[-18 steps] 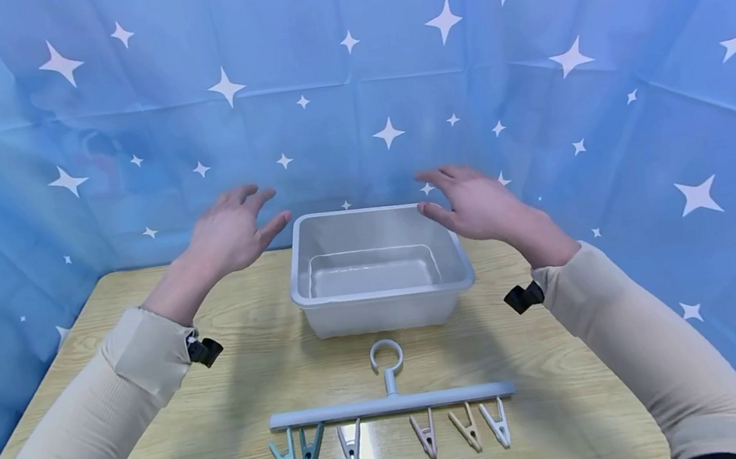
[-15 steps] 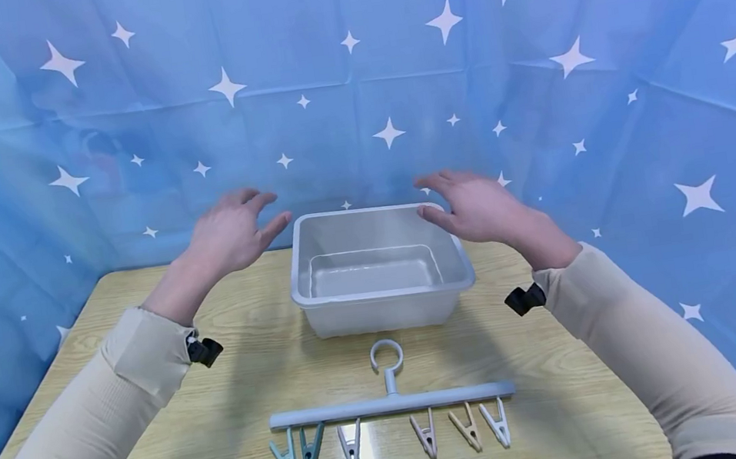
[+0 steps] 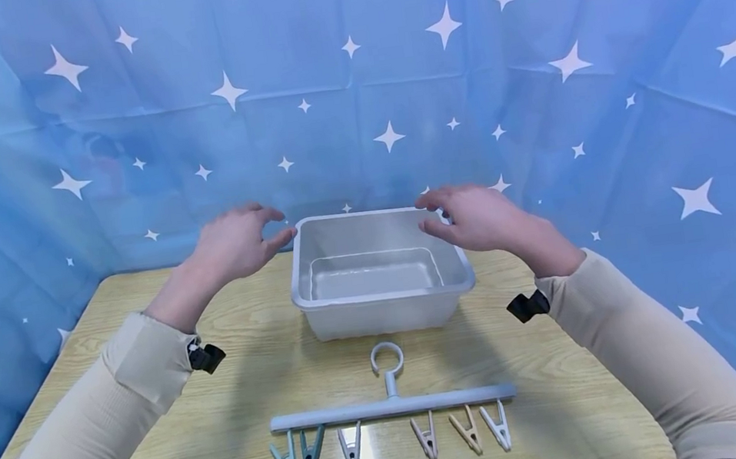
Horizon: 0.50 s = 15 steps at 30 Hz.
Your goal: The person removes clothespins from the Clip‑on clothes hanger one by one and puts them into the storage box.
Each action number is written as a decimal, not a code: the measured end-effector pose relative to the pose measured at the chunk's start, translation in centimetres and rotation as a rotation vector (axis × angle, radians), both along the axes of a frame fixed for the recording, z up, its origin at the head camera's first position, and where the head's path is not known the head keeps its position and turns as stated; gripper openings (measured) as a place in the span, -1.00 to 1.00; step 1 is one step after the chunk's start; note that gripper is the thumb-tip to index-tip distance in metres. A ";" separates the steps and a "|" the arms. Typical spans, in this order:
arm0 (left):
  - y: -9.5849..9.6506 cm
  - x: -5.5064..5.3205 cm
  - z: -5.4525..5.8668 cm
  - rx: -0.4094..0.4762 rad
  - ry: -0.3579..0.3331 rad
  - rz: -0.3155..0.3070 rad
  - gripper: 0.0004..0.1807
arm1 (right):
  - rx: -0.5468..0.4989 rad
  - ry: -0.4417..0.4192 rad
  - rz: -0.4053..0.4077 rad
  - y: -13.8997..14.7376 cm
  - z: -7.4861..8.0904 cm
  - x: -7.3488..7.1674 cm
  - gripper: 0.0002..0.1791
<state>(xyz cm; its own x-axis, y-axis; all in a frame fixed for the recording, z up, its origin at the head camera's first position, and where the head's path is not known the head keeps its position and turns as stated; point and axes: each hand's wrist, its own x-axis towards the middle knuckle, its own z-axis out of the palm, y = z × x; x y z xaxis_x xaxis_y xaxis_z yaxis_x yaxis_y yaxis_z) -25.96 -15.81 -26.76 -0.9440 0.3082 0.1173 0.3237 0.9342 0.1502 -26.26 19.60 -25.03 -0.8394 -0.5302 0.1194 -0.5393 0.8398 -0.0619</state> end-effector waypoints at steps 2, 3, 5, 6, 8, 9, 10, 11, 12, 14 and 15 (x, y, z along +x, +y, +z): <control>0.1 0.1 0.0 -0.004 0.007 -0.005 -0.43 | 0.000 -0.005 0.000 0.0 -0.1 0.0 -0.51; 0.1 0.1 0.0 -0.006 0.012 -0.009 -0.44 | -0.001 -0.006 0.001 0.0 -0.2 0.0 -0.51; 0.2 0.2 -0.1 -0.013 0.018 -0.015 -0.45 | -0.004 -0.005 0.005 0.0 -0.2 0.0 -0.51; 0.2 0.2 -0.1 -0.012 0.018 -0.020 -0.46 | -0.005 -0.004 0.010 0.0 -0.3 0.0 -0.51; 0.3 0.3 -0.2 -0.012 0.017 -0.028 -0.46 | -0.005 -0.003 0.015 -0.1 -0.4 0.0 -0.51; 0.3 0.4 -0.2 -0.011 0.016 -0.033 -0.47 | -0.001 -0.001 0.018 -0.1 -0.4 0.1 -0.51; 0.3 0.4 -0.2 -0.009 0.017 -0.037 -0.47 | 0.001 0.000 0.023 -0.1 -0.4 0.1 -0.52; 0.4 0.4 -0.3 -0.006 0.017 -0.040 -0.47 | 0.005 0.002 0.028 -0.1 -0.5 0.1 -0.52; 0.4 0.4 -0.3 -0.004 0.016 -0.045 -0.48 | 0.007 0.001 0.028 -0.2 -0.5 0.2 -0.53; 0.4 0.5 -0.4 -0.005 0.016 -0.049 -0.48 | 0.010 0.000 0.025 -0.3 -0.6 0.3 -0.54; 0.4 0.5 -0.4 -0.004 0.017 -0.051 -0.49 | 0.010 -0.001 0.027 -0.3 -0.6 0.3 -0.54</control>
<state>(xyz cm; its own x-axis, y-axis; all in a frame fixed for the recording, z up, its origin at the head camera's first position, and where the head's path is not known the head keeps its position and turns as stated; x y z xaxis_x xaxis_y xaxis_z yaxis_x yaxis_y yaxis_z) -25.51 -15.42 -27.16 -0.9250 0.3565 0.1315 0.3734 0.9169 0.1407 -25.96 19.29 -25.66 -0.8249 -0.5538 0.1133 -0.5617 0.8255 -0.0545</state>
